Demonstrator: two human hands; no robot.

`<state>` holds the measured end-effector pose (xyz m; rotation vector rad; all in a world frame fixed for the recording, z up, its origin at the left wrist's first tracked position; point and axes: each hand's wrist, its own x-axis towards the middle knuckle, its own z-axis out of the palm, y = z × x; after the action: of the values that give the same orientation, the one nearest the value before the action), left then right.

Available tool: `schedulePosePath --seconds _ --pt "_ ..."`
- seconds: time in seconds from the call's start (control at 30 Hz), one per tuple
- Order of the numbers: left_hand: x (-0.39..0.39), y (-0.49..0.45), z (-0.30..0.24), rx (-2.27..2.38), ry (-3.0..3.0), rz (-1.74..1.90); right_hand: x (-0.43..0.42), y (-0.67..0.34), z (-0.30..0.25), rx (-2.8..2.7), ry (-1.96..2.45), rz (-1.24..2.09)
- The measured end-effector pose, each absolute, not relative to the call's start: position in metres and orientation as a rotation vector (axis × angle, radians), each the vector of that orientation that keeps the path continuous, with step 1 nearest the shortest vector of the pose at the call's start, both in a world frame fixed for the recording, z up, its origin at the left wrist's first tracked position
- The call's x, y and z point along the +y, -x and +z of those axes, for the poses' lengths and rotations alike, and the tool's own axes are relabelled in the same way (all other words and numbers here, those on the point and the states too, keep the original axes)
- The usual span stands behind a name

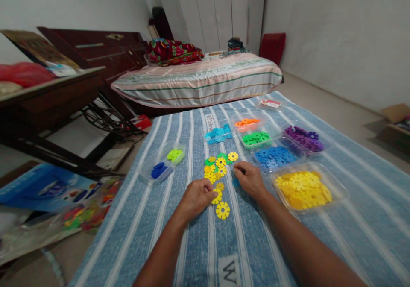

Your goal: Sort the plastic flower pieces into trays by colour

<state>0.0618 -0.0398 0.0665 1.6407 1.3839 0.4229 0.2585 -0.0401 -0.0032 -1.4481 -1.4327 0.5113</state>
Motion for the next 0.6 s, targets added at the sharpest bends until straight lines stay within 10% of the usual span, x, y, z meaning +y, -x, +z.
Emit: schedulePosePath --seconds 0.6 --pt "-0.029 -0.137 0.095 1.165 -1.754 0.461 -0.042 -0.262 -0.005 -1.461 1.374 0.552"
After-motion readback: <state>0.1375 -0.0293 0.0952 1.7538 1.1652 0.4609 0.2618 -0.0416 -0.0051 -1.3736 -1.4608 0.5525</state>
